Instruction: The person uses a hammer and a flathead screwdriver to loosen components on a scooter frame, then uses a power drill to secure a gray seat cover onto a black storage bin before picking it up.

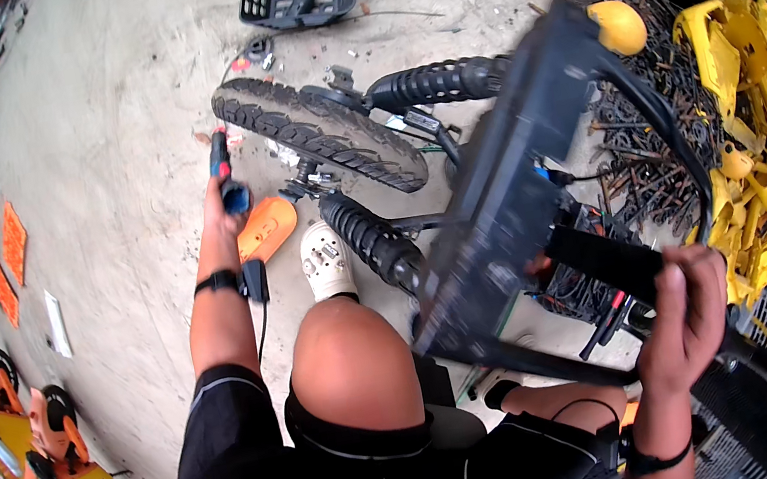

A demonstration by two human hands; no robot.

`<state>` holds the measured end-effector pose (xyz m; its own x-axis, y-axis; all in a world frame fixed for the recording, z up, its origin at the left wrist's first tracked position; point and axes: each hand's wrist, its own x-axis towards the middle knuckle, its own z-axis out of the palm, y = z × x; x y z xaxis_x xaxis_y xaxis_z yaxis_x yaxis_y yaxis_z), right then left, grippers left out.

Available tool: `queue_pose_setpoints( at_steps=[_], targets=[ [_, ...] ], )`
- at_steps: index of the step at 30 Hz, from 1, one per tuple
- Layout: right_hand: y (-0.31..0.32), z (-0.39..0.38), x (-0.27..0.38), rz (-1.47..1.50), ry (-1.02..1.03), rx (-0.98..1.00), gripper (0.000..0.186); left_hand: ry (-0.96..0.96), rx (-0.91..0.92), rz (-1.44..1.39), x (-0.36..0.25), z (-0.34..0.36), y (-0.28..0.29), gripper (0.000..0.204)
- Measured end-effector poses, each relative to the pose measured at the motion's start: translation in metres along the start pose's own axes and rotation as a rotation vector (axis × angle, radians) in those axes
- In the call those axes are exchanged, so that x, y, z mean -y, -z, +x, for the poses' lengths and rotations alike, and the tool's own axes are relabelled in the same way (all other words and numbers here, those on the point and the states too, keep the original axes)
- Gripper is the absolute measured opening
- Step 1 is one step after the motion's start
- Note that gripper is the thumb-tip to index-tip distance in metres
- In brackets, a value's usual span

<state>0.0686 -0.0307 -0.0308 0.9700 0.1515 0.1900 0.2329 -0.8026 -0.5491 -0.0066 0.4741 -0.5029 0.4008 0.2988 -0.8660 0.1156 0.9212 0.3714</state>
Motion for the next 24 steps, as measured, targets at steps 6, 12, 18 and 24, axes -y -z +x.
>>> queue_pose_setpoints(
  at_steps=[6,12,18,24],
  targets=[
    [0.010,0.005,0.001,0.070,0.118,-0.070,0.011,-0.175,0.208,0.105,-0.020,-0.187,0.004,0.032],
    [0.016,0.008,0.010,0.151,0.098,-0.103,0.015,-0.327,0.734,0.048,-0.023,-0.367,-0.061,0.049],
    [0.037,0.000,0.001,0.122,0.158,0.061,0.014,-0.338,0.870,0.267,-0.018,-0.433,-0.156,0.049],
    [0.091,0.021,0.042,0.286,0.370,0.105,0.017,-0.512,0.572,0.600,0.005,-0.521,-0.241,0.030]
  ],
)
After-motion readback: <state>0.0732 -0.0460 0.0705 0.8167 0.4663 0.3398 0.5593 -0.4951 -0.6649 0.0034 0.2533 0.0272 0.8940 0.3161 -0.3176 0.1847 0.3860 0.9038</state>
